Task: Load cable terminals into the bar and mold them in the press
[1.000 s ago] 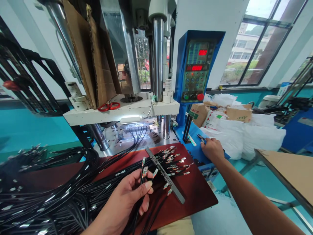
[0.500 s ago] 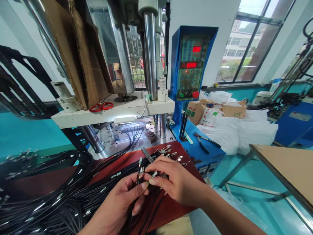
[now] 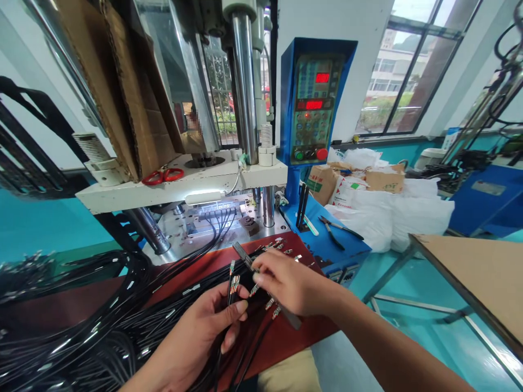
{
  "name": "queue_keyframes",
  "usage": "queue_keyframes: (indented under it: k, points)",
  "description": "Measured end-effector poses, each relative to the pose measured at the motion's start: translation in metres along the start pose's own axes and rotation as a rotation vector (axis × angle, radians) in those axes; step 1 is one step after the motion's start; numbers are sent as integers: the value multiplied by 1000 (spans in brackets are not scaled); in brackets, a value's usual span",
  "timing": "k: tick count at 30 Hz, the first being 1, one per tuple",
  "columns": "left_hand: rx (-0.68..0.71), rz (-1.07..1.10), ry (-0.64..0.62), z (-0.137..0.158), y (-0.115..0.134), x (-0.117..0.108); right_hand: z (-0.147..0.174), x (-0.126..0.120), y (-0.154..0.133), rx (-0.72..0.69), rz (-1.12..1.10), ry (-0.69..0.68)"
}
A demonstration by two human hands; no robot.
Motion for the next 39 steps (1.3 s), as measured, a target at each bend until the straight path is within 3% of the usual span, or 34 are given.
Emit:
queue_keyframes:
  k: [3,6,12,20,28,39]
  points:
    - [-29,-9,13,-8,-6,-2,26,-17,41,147,-32,255]
    - [-42,-51,24,-14,-10,-2,45,5,69,250,-30,253]
    - [-48,-75,39,-15,-15,-5,39,28,69,216,-51,341]
    - [-62,-102,145,-15,-13,-14,46,21,69,212,-304,407]
    - [-98,-141,224,-16,-10,-12,52,53,88,429,-880,517]
    - [-149,-245,235,-23,-24,-13,53,60,96,496,-926,602]
Point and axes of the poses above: each hand's wrist, its own z-axis away from the middle knuckle, its own x-axis out of the palm, y = z × x, the point moved 10 cm from there along -z, towards the middle knuckle, and after that the axes turned 13 degrees about -z, right-handed, at the moved point
